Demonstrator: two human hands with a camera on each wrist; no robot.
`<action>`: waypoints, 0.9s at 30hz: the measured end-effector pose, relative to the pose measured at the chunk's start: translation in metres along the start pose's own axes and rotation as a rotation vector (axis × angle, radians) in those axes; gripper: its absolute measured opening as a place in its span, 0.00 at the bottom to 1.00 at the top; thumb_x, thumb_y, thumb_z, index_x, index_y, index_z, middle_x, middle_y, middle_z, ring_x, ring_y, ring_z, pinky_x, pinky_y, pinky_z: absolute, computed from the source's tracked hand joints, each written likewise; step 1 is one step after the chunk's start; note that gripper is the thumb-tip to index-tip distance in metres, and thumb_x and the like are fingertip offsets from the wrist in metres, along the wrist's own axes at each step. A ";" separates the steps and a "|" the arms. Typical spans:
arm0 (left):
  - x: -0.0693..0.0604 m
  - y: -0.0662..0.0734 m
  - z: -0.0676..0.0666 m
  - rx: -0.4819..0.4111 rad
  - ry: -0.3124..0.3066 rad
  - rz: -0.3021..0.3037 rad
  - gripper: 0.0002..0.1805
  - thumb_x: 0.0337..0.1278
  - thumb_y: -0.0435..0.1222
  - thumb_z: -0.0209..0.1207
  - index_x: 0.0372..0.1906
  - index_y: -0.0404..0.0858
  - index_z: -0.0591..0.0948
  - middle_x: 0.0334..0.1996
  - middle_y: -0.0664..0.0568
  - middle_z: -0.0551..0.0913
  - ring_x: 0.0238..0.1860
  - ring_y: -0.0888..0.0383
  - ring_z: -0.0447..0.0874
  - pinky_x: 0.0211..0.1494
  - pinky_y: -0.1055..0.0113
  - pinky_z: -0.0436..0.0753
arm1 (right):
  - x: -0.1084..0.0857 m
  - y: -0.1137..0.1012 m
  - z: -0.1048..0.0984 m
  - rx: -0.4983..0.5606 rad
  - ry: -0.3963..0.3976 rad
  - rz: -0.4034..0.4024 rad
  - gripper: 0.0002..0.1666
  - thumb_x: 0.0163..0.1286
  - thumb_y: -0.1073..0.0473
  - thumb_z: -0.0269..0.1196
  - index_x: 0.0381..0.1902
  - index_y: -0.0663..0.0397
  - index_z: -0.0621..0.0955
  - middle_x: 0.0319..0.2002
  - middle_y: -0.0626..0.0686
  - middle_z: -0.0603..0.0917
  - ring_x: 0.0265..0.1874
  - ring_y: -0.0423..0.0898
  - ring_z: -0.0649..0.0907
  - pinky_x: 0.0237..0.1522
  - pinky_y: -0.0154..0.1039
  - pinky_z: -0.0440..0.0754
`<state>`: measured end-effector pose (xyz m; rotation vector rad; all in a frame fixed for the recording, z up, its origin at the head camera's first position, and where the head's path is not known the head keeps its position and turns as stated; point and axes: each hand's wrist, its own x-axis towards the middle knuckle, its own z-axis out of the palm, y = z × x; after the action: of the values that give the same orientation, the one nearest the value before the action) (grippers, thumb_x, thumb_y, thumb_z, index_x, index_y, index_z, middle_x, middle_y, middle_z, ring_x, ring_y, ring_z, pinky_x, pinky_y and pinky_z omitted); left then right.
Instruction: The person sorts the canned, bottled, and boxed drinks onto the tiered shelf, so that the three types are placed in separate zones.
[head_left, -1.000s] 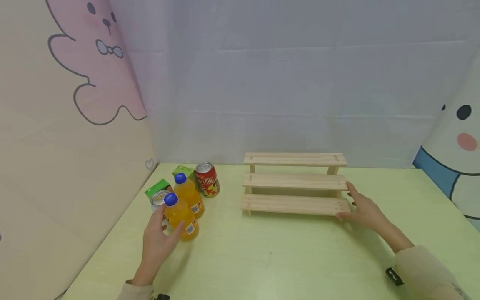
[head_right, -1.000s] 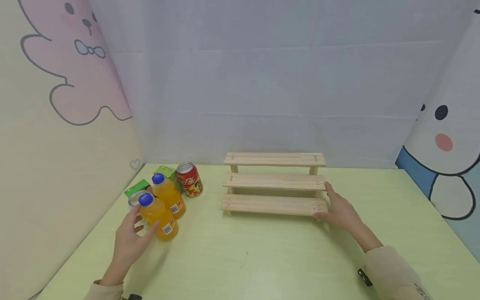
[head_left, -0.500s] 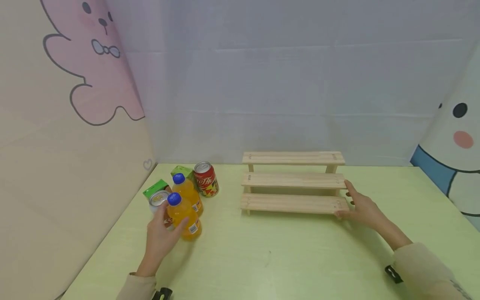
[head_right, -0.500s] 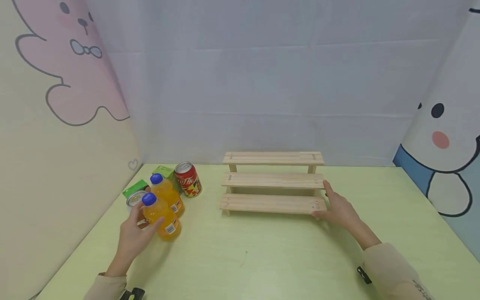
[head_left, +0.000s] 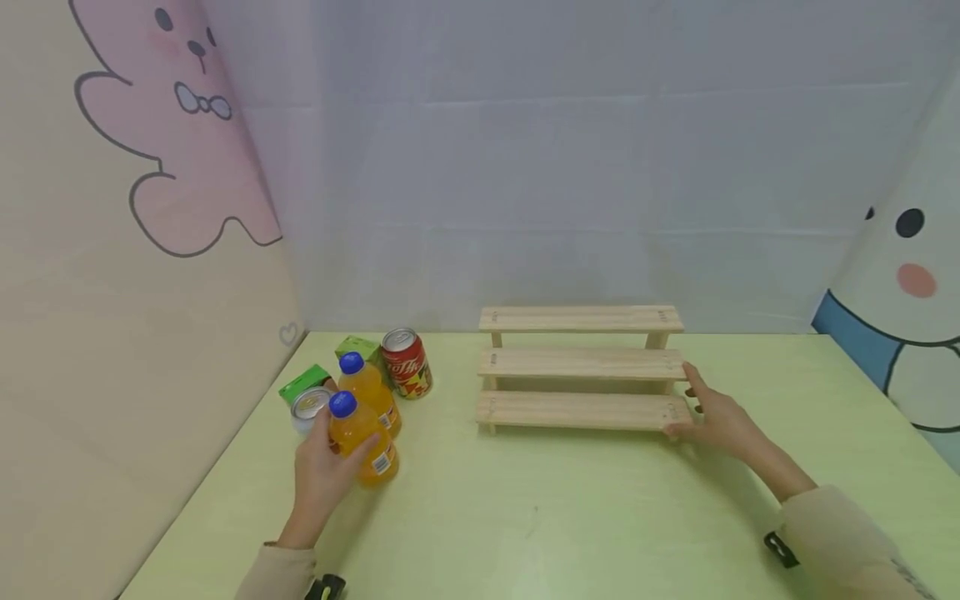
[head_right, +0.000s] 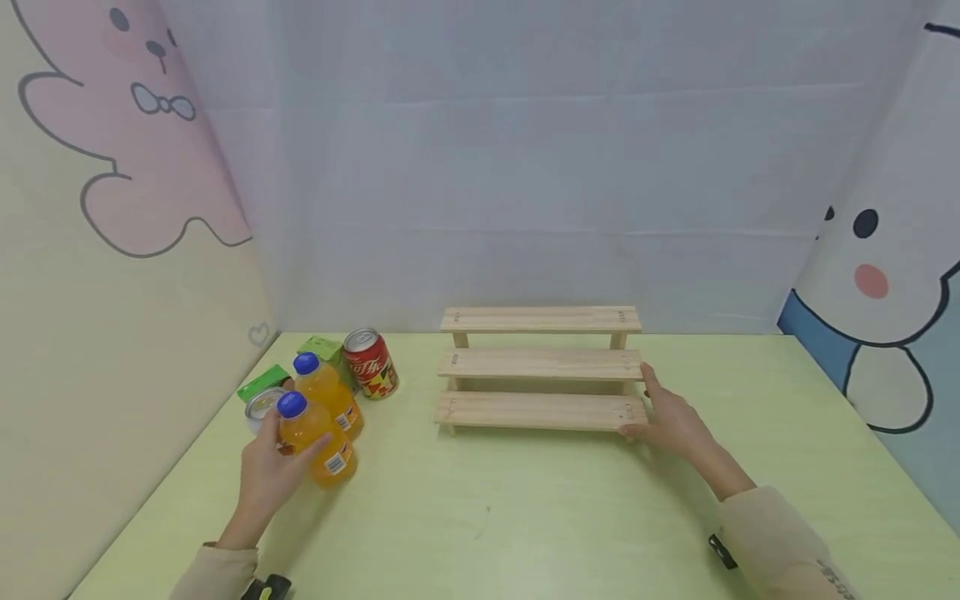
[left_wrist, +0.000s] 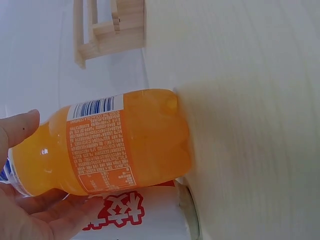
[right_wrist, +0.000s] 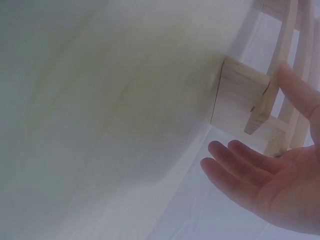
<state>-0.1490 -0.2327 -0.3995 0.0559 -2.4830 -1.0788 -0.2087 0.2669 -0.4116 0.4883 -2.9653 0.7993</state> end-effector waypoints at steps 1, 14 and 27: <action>0.000 0.000 0.000 0.004 0.013 0.017 0.33 0.44 0.33 0.68 0.56 0.31 0.65 0.48 0.33 0.76 0.44 0.40 0.78 0.42 0.49 0.79 | 0.000 0.000 0.000 0.001 -0.001 0.003 0.63 0.54 0.50 0.68 0.67 0.72 0.40 0.50 0.79 0.69 0.41 0.70 0.76 0.38 0.59 0.75; 0.001 0.001 0.007 0.061 0.133 0.249 0.33 0.35 0.31 0.71 0.51 0.28 0.70 0.39 0.36 0.80 0.33 0.45 0.81 0.30 0.53 0.81 | 0.000 -0.003 -0.002 -0.011 0.017 -0.004 0.63 0.53 0.49 0.69 0.67 0.73 0.41 0.48 0.78 0.71 0.39 0.67 0.77 0.35 0.56 0.76; 0.022 0.036 0.014 0.012 0.136 0.442 0.34 0.32 0.33 0.72 0.51 0.29 0.71 0.39 0.39 0.81 0.34 0.47 0.80 0.30 0.57 0.81 | -0.003 -0.003 0.001 -0.019 0.033 0.005 0.62 0.52 0.50 0.69 0.67 0.73 0.42 0.47 0.77 0.73 0.38 0.65 0.78 0.36 0.57 0.76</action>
<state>-0.1696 -0.2029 -0.3744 -0.3844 -2.2322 -0.8399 -0.2049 0.2649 -0.4113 0.4626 -2.9423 0.7708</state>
